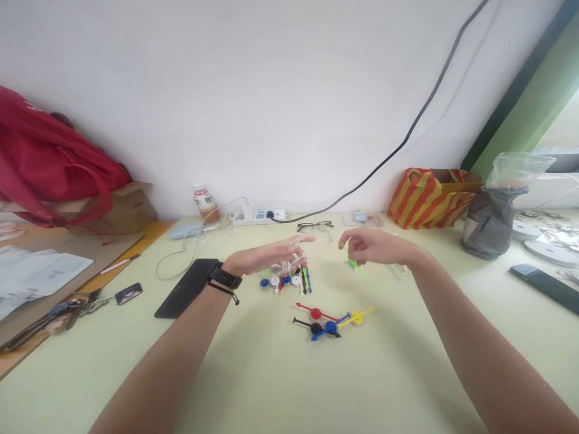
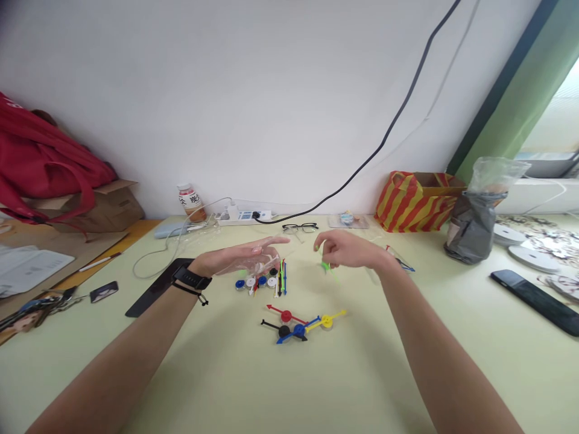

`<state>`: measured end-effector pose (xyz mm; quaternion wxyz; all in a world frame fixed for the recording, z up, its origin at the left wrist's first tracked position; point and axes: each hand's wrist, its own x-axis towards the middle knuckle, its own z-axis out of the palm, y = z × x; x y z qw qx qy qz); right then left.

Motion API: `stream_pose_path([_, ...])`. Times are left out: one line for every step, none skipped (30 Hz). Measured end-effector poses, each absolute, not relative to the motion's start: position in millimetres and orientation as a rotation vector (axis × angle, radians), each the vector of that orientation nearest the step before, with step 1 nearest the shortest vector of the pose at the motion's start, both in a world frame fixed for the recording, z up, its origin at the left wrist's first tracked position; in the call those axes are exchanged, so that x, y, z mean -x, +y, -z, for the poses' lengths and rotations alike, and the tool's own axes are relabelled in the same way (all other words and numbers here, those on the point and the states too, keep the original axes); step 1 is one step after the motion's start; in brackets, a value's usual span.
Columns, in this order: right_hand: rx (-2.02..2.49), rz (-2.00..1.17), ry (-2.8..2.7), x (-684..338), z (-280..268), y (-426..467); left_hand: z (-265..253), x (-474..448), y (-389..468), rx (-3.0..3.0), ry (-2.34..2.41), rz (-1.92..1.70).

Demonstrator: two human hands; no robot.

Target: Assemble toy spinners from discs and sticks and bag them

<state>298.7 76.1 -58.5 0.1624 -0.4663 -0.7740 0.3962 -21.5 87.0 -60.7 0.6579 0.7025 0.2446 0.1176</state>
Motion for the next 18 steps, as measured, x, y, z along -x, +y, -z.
stream_pose_path([1.333, -1.071, -2.093, -305, 54, 76, 60, 21, 87, -1.597, 0.558, -0.262])
stream_pose_path([1.325, -1.016, -1.975, -309, 49, 76, 60, 21, 86, -1.605, 0.560, -0.258])
stream_pose_path([1.303, -0.967, -1.864, -312, 45, 76, 60, 20, 86, -1.617, 0.562, -0.254])
stream_pose_path([1.272, -0.924, -1.764, -314, 42, 75, 60, 20, 86, -1.633, 0.564, -0.252])
stream_pose_path([1.234, -0.888, -1.680, -314, 40, 75, 61, 20, 86, -1.653, 0.566, -0.251])
stream_pose_path([1.193, -0.860, -1.610, -313, 39, 74, 61, 20, 86, -1.678, 0.566, -0.250])
stream_pose_path([1.150, -0.841, -1.551, -311, 38, 74, 62, 20, 87, -1.705, 0.568, -0.249])
stream_pose_path([1.109, -0.834, -1.503, -308, 38, 74, 63, 19, 87, -1.734, 0.570, -0.252])
stream_pose_path([1.075, -0.836, -1.467, -305, 38, 74, 63, 19, 87, -1.762, 0.573, -0.258])
stream_pose_path([1.052, -0.850, -1.451, -302, 38, 74, 63, 19, 87, -1.790, 0.575, -0.267])
stream_pose_path([1.041, -0.871, -1.454, -298, 39, 74, 62, 18, 86, -1.816, 0.579, -0.277])
stream_pose_path([1.043, -0.894, -1.469, -294, 39, 73, 61, 18, 85, -1.842, 0.585, -0.287])
stream_pose_path([1.058, -0.913, -1.490, -290, 39, 72, 59, 17, 84, -1.866, 0.596, -0.293])
stream_pose_path([1.084, -0.925, -1.508, -286, 40, 71, 58, 16, 83, -1.892, 0.610, -0.293])
stream_pose_path([1.111, -0.931, -1.519, -283, 40, 69, 57, 15, 82, -1.920, 0.633, -0.292])
stream_pose_path([1.140, -0.936, -1.525, -279, 40, 69, 56, 13, 81, -1.951, 0.664, -0.293])
stream_pose_path([1.166, -0.941, -1.529, -276, 41, 68, 55, 12, 81, -1.985, 0.700, -0.299])
stream_pose_path([1.191, -0.955, -1.538, -273, 41, 67, 55, 10, 80, -2.022, 0.736, -0.312])
